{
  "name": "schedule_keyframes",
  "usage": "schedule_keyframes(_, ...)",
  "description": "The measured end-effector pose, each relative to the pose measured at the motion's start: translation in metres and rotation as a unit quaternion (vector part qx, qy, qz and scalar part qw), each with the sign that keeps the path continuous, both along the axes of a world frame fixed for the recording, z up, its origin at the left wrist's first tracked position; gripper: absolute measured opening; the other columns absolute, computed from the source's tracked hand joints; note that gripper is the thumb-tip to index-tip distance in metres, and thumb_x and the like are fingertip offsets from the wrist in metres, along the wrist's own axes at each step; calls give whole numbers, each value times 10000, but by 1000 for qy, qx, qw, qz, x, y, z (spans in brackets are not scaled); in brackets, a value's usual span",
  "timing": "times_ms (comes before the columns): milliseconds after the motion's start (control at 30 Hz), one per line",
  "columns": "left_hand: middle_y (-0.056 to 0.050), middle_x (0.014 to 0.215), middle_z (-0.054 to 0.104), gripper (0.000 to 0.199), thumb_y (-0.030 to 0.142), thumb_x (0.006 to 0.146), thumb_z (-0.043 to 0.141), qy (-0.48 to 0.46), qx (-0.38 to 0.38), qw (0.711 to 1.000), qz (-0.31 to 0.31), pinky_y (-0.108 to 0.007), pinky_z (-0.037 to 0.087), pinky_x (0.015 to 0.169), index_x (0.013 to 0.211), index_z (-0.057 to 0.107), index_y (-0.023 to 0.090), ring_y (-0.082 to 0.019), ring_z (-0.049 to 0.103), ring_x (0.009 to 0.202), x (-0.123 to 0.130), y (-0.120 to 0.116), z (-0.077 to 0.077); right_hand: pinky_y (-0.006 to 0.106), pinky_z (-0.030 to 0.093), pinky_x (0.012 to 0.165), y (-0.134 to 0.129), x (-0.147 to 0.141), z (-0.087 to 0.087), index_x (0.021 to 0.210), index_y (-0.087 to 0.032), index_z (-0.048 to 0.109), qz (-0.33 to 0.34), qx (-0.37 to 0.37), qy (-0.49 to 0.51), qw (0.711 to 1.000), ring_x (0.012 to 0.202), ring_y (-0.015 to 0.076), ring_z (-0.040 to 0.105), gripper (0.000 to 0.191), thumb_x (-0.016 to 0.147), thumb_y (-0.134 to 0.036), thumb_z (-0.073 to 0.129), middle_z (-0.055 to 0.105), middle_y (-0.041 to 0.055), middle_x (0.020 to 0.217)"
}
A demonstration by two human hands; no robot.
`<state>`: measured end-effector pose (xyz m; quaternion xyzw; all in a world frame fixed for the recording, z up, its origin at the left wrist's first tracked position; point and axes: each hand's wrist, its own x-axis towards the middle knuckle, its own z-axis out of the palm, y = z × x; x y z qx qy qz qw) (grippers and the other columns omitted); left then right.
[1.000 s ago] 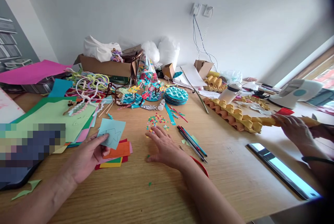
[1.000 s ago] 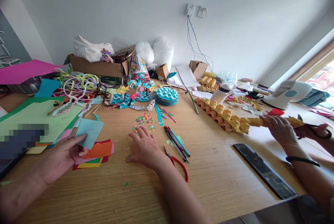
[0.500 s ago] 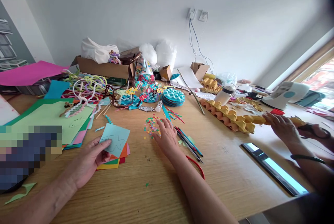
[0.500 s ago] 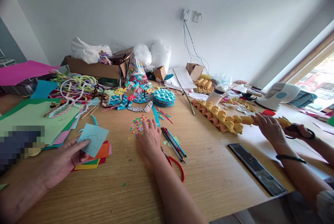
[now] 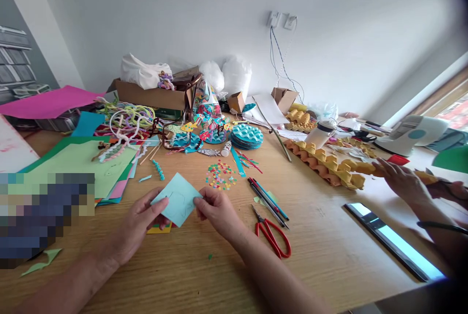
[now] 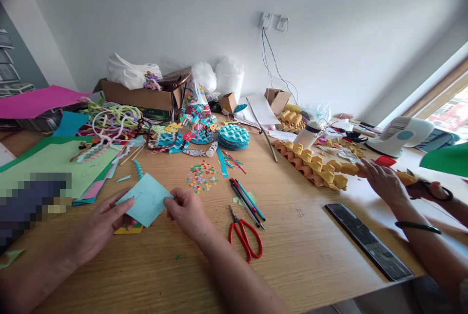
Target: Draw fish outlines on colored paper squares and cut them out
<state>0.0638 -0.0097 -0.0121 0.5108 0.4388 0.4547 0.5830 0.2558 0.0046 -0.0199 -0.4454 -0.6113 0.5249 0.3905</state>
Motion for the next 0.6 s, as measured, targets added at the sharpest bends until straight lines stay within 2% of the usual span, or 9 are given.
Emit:
schedule_keyframes(67,-24,657,621,340,507,734,637,-49,-17,998,-23,-244,450,497,846,632,187,-163,560,576,3,-3,1,205,366,471,-1,0,1,667,-205,443,-8,-18,48,999,446,81,446,278,776,-438,546,510,-57,523)
schedule_keyframes(167,-32,660,633,293,465,697,681,-15,-23,999,-34,-243,438,503,770,641,184,-154,534,575,11,-7,2,212,374,479,-6,-1,9,681,-205,438,2,-53,92,994,456,86,466,320,742,-495,556,534,-43,553)
schedule_keyframes(233,-13,632,617,235,414,682,700,29,-20,999,-28,-234,427,500,716,643,188,-145,506,566,15,-9,3,221,382,495,-13,2,19,700,-204,445,24,-55,48,997,479,97,487,279,778,-461,520,548,-30,582)
schedule_keyframes(300,2,616,604,216,397,671,708,42,-23,999,-13,-234,434,506,709,645,193,-150,511,577,15,-10,3,232,390,532,-25,14,32,726,-200,480,39,-7,-80,996,550,120,529,181,825,-352,485,574,-9,643)
schedule_keyframes(333,4,617,607,223,399,659,715,36,-30,999,1,-236,443,512,712,646,193,-155,524,585,13,-10,4,238,382,563,-33,23,38,747,-201,509,26,51,-181,982,609,133,550,122,828,-291,499,589,-2,680)
schedule_keyframes(400,5,638,625,252,393,611,752,5,-52,997,49,-244,467,533,713,640,191,-162,555,604,8,-7,5,267,368,614,-49,48,46,744,-201,533,-49,114,-388,913,699,174,574,92,830,-231,522,618,25,732)
schedule_keyframes(467,15,650,637,284,369,556,792,-37,-83,991,99,-262,497,563,704,624,194,-157,566,593,1,-3,9,283,367,627,-66,76,47,772,-192,553,-97,70,-528,841,752,205,598,71,835,-205,523,643,71,836)
schedule_keyframes(500,26,631,631,295,358,535,806,-55,-101,987,113,-278,512,578,685,610,197,-152,564,574,-1,-1,11,285,368,625,-73,89,44,791,-189,563,-99,37,-569,815,767,213,610,92,854,-204,498,649,86,877)
schedule_keyframes(600,42,567,610,308,367,533,813,-73,-124,984,107,-300,530,592,628,574,197,-140,551,532,-3,2,15,274,368,602,-88,115,30,923,-202,588,-92,-24,-617,781,844,235,639,140,888,-222,454,654,85,953)
